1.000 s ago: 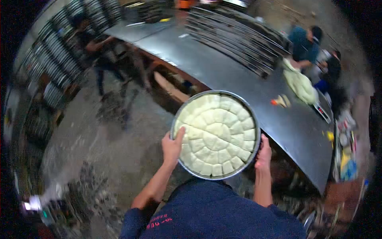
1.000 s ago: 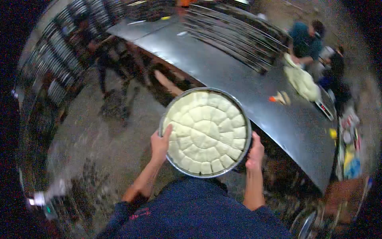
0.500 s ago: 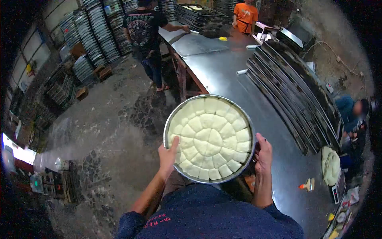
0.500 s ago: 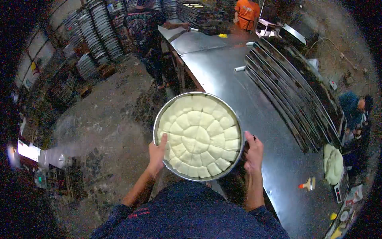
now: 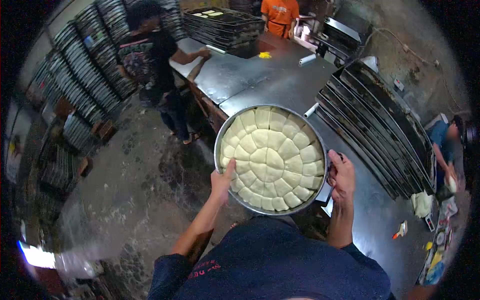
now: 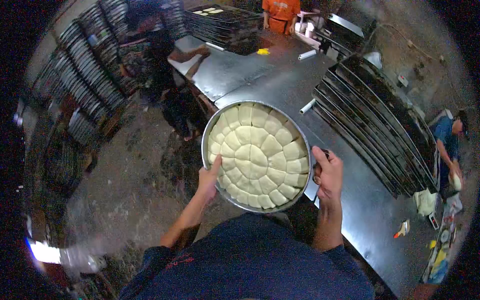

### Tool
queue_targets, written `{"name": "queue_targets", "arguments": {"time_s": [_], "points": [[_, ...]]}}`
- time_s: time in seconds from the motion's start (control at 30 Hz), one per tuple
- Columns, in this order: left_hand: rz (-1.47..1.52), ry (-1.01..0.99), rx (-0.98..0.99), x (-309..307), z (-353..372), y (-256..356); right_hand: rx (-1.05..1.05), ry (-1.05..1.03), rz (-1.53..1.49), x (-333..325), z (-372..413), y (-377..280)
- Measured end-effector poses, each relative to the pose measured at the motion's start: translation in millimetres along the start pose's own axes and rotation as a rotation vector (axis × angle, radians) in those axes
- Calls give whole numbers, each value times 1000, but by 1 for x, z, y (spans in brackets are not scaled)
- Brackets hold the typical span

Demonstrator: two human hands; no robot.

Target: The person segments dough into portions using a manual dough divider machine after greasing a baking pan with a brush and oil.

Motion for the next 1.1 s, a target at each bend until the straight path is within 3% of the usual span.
{"name": "queue_targets", "arguments": {"time_s": [0.23,0.3,0.33,0.37,0.43,0.5,0.57,0.67,0.7,0.77,0.8,0.87,0.9,0.93,0.97,1.0,1.03,1.07,1.1], "points": [[162,-190,-97,15,-31,-17,-170,7,34,20,44,-12],[45,-164,-82,17,-28,-3,-240,26,64,23,60,-15],[-126,-217,27,14,-43,-6,-278,8,141,26,63,-14],[-321,-135,17,21,-22,23,-338,35,329,36,71,-23],[-325,-264,174,40,15,81,-527,1,435,65,88,-23],[-124,-529,187,60,47,113,-691,39,795,77,106,-25],[15,-676,130,72,85,117,-668,77,723,71,138,-30],[160,-648,111,88,118,139,-723,98,730,83,164,-48],[142,-659,108,86,136,129,-717,114,718,76,188,-49],[102,-619,118,72,175,120,-932,96,828,68,250,-52],[232,-585,53,66,215,115,-990,105,868,56,278,-42],[175,-590,-37,35,255,73,-992,64,914,39,355,-53],[77,-605,-99,14,265,38,-913,-60,923,20,383,-42],[-64,-659,-178,0,299,16,-935,-152,664,-1,432,-44],[53,-774,-573,7,355,8,-950,-146,584,-28,477,-35],[58,-853,-649,15,407,-11,-825,-70,936,-52,529,-39],[102,-867,-604,14,454,-29,-1030,3,1087,-77,579,-44],[172,-835,-534,-2,503,-40,-1080,-30,1044,-108,640,-45],[265,-777,-464,-5,510,-35,-1080,-88,1055,-107,637,-52]]}}
Point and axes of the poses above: each hand's wrist, its own z-axis away from the middle knuckle, its own x-axis out of the palm, y = z × x, the point moved 4 cm from there along -z, towards the middle knuckle, and after that the axes turned 4 degrees about -z, right-handed, at the moved point
